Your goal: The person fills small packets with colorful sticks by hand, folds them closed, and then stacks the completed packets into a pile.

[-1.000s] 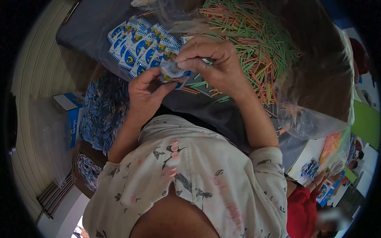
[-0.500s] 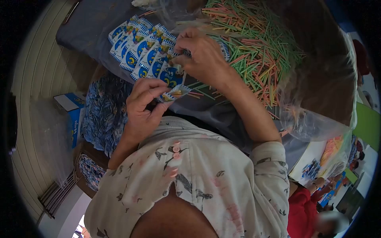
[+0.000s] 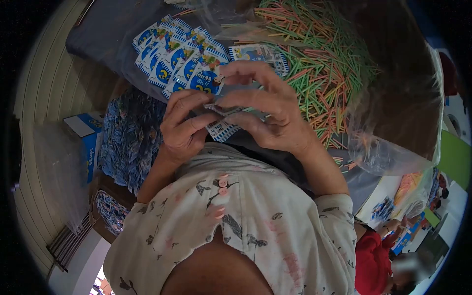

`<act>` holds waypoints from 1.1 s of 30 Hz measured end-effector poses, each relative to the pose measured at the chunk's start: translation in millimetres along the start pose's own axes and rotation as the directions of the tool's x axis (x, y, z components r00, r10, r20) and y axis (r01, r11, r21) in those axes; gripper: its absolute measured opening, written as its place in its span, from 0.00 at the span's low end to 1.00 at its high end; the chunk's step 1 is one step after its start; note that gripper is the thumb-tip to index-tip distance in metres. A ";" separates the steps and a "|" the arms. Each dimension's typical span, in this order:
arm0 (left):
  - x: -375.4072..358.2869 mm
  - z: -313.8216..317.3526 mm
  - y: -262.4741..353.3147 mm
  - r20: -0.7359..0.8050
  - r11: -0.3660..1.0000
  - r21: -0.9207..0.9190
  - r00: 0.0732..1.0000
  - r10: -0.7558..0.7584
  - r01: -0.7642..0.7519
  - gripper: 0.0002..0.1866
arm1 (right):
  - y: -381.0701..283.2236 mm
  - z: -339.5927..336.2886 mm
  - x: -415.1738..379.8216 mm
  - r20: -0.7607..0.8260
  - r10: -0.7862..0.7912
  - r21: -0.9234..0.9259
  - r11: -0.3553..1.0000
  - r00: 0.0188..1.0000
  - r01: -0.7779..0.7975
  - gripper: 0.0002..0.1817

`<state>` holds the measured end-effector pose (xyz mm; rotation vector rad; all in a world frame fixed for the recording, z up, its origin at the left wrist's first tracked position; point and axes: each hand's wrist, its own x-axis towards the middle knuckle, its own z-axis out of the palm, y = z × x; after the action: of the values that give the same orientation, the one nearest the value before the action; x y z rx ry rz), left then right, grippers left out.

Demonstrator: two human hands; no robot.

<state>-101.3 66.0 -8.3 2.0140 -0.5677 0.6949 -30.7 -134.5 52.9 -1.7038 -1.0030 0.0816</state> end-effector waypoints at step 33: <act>-1.5 7.0 -13.5 0.122 0.997 -0.082 0.992 0.013 -0.003 0.15 | -27.9 -1.2 -7.3 0.182 0.084 -0.722 0.688 0.980 0.075 0.08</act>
<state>-92.2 66.7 -20.6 1.9882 -0.6662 0.5465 -50.7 -139.1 73.2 -2.4698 -1.2866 -0.1756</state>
